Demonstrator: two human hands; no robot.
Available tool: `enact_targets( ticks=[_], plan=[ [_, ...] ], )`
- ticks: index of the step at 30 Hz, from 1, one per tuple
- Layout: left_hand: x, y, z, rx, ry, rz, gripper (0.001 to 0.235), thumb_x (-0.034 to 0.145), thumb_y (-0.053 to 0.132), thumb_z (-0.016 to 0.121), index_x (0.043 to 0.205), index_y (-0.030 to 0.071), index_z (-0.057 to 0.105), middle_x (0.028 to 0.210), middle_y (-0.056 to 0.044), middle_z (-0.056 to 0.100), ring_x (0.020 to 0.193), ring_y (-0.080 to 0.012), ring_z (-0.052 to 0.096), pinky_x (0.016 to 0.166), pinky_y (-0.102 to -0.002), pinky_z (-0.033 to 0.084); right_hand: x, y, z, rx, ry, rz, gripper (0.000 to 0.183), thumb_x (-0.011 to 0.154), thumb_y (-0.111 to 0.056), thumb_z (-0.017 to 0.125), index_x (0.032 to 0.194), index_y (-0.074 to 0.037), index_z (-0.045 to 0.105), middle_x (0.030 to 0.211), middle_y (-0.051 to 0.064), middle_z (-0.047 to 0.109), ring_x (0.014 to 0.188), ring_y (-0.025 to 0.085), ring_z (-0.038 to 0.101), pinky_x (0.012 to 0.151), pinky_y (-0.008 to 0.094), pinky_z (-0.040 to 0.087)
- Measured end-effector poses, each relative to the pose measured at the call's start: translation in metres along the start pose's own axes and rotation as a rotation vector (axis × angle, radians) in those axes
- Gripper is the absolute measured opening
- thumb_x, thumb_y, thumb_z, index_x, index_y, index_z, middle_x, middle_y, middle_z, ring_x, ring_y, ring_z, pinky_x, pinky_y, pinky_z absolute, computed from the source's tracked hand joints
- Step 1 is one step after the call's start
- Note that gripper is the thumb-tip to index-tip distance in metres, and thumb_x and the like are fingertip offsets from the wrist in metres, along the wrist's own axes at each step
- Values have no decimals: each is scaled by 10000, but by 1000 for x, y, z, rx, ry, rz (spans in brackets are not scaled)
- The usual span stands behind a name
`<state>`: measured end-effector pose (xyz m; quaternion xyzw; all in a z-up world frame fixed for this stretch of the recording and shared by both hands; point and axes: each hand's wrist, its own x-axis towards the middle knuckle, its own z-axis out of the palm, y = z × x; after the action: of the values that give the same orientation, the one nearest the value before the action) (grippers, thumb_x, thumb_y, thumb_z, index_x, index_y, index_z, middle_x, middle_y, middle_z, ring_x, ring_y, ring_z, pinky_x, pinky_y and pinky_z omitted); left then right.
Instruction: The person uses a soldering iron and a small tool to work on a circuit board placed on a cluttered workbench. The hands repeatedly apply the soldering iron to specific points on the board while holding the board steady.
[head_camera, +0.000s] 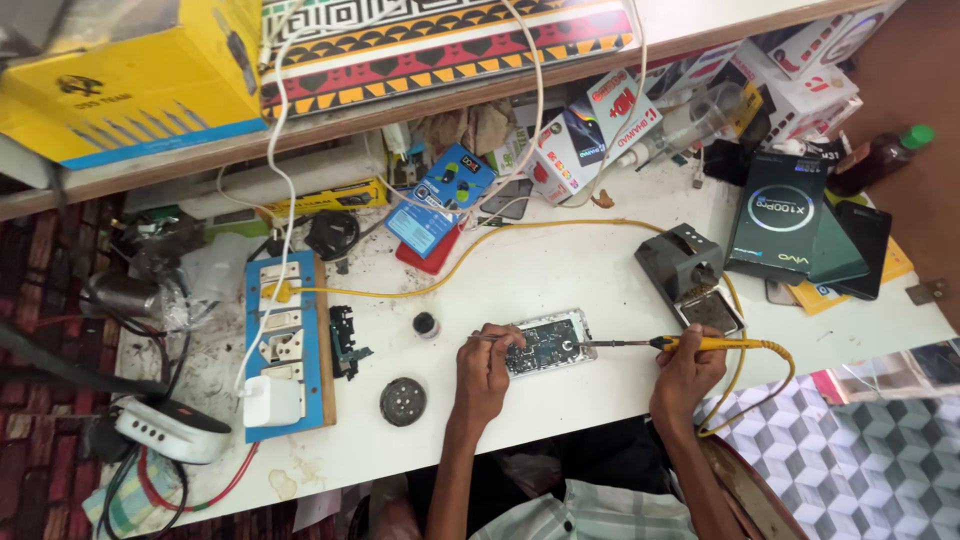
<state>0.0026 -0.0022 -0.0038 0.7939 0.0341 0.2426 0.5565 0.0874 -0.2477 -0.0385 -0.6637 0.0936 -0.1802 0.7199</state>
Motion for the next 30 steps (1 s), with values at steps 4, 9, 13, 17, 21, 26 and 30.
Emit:
enact_targets(
  ticks=[4, 9, 13, 17, 21, 26, 30],
  plan=[
    [2, 2, -1, 19, -9, -77, 181, 1000, 49, 503, 892, 10, 642, 874, -81, 757, 657, -268, 624, 868, -371, 475, 0, -5, 2, -27, -22, -16, 214, 1137, -217, 508, 1030, -31, 503, 702, 26, 517, 558, 81, 478, 524, 236, 415],
    [2, 1, -2, 23, 3, 39, 171, 1007, 22, 495, 893, 20, 622, 908, -63, 754, 745, -244, 679, 844, -386, 443, -1, -4, 3, -53, 8, -13, 207, 1123, -217, 511, 1034, -31, 503, 701, 24, 523, 547, 84, 480, 505, 237, 395],
    [1, 0, -2, 62, 5, 40, 161, 985, 15, 515, 859, 16, 615, 907, -63, 770, 700, -243, 652, 776, -378, 419, 0, -1, 3, -27, 8, 11, 226, 1122, -233, 525, 1031, -27, 501, 688, 26, 511, 536, 85, 466, 488, 241, 376],
    [1, 4, -3, 50, 27, 108, 164, 986, 25, 537, 830, 20, 588, 902, -67, 765, 751, -239, 688, 771, -372, 421, -1, -4, 4, -50, -2, -43, 239, 1125, -242, 526, 1031, -22, 513, 702, 19, 523, 553, 82, 486, 502, 240, 400],
    [5, 5, -3, 13, 24, 108, 150, 990, 27, 532, 847, 14, 576, 893, -58, 764, 775, -225, 719, 776, -377, 419, 2, -7, 7, -82, -3, -26, 244, 1116, -246, 538, 1027, -21, 508, 660, 24, 502, 533, 81, 470, 494, 240, 406],
    [3, 2, -4, 42, 7, 63, 188, 979, 28, 534, 820, 33, 635, 888, -55, 773, 731, -218, 680, 773, -361, 395, 3, -4, 7, -84, -29, -33, 235, 1109, -240, 544, 1038, -18, 516, 671, 24, 517, 541, 75, 470, 494, 236, 379],
    [2, 5, -4, 37, 17, 75, 194, 989, 46, 533, 822, 28, 630, 889, -50, 771, 710, -194, 652, 775, -342, 379, 4, -3, 6, -103, -18, -21, 235, 1103, -233, 548, 1020, -16, 517, 659, 30, 517, 530, 78, 456, 491, 242, 363]
  ],
)
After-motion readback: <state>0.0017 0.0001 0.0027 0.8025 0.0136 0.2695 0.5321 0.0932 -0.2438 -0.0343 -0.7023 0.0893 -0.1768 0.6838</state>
